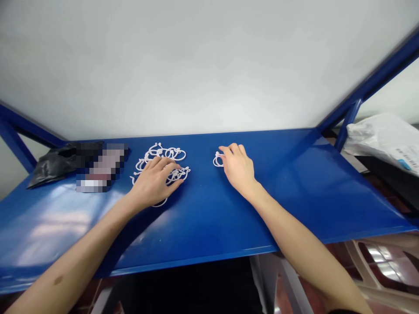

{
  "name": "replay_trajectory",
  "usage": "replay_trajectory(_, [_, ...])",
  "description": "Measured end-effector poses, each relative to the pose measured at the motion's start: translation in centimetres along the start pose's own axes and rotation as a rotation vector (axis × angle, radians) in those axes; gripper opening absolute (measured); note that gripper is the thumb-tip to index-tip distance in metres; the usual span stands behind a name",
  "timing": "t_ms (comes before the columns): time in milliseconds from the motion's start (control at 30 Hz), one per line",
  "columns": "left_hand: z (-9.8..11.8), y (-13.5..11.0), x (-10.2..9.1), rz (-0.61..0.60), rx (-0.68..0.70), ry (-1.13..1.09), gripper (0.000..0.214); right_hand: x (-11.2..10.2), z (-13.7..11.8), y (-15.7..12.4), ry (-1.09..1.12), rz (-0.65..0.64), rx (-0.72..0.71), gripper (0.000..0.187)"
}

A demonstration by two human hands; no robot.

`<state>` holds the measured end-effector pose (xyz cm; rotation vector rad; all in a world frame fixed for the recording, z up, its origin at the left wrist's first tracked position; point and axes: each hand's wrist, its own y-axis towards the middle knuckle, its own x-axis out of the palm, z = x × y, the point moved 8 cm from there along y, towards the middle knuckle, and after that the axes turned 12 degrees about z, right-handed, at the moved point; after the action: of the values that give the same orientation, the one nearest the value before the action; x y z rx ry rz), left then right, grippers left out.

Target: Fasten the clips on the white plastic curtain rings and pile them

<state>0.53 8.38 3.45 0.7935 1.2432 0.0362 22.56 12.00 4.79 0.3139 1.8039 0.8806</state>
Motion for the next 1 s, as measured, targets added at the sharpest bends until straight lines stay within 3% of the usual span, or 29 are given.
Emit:
replay_trajectory(100, [-0.2,0.0,0.0,-0.013,-0.012,-0.019,0.024,-0.4,0.4,0.2,-0.035,0.049,-0.015,0.028])
replay_trajectory(333, [0.0,0.0,0.1,-0.015,0.011,0.029,0.011,-0.7,-1.9,-0.1,0.006,0.052,-0.106,0.027])
replay_trajectory(600, [-0.5,0.9,-2.3,0.188,-0.096,-0.074,0.014,-0.3,-2.3,-0.3,0.103,0.000,-0.088,0.023])
replay_trajectory(733, [-1.1,1.1,-3.0,0.224,-0.314,-0.335,0.013,-0.3,-4.6,-1.0,0.319,-0.062,-0.113,0.024])
replay_trajectory(867, [-0.7,0.5,-0.7,0.078,-0.570,-0.861,0.017,0.3,-6.0,-2.1,0.620,-0.169,-0.005,0.035])
replay_trajectory(1000, [1.2,-0.1,1.3,-0.051,-0.631,-1.217,0.018,0.9,-5.9,-2.6,0.733,-0.216,0.112,0.027])
